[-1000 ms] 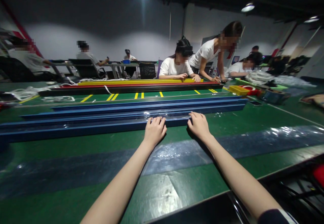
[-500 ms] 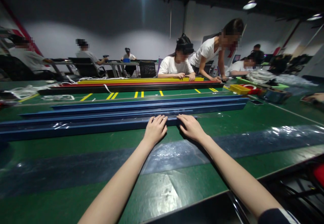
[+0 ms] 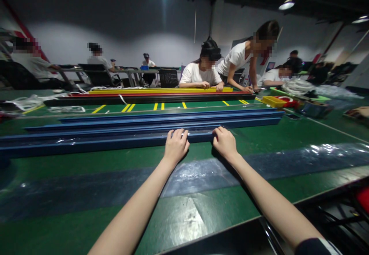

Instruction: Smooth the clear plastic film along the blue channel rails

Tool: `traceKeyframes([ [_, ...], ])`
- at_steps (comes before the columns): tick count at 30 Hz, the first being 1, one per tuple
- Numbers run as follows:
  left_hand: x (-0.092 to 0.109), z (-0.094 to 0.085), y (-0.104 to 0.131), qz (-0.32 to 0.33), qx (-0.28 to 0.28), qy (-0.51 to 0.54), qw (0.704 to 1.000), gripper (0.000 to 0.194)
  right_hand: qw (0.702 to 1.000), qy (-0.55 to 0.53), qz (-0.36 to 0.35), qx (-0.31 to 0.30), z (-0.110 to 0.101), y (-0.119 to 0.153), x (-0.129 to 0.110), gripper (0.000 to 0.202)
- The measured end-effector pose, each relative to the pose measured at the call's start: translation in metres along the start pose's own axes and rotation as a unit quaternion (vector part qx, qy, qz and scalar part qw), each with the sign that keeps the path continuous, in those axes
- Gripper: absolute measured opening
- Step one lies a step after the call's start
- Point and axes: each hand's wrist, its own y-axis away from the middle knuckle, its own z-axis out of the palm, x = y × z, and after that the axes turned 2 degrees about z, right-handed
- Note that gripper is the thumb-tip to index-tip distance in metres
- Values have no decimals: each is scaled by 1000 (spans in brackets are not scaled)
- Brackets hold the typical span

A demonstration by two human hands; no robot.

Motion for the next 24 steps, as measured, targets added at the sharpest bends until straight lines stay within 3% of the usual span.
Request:
traceKeyframes([
  [7, -1, 2, -1, 80, -42, 25, 996, 41, 989, -95, -113, -18, 5, 3, -7, 33],
  [12, -2, 3, 0, 94, -50, 43, 993, 42, 971, -141, -188, -38, 5, 2, -8, 41],
  [14, -1, 2, -1, 86, -49, 39, 994, 41, 980, -96, -174, -26, 3, 0, -5, 37],
  [20, 0, 0, -2, 31, -28, -12, 999, 35, 998, 60, -12, -9, -3, -3, 11, 21],
  [24, 0, 0, -1, -1, -13, -35, 999, 33, 998, 33, -31, -36, 1, -2, 10, 24],
])
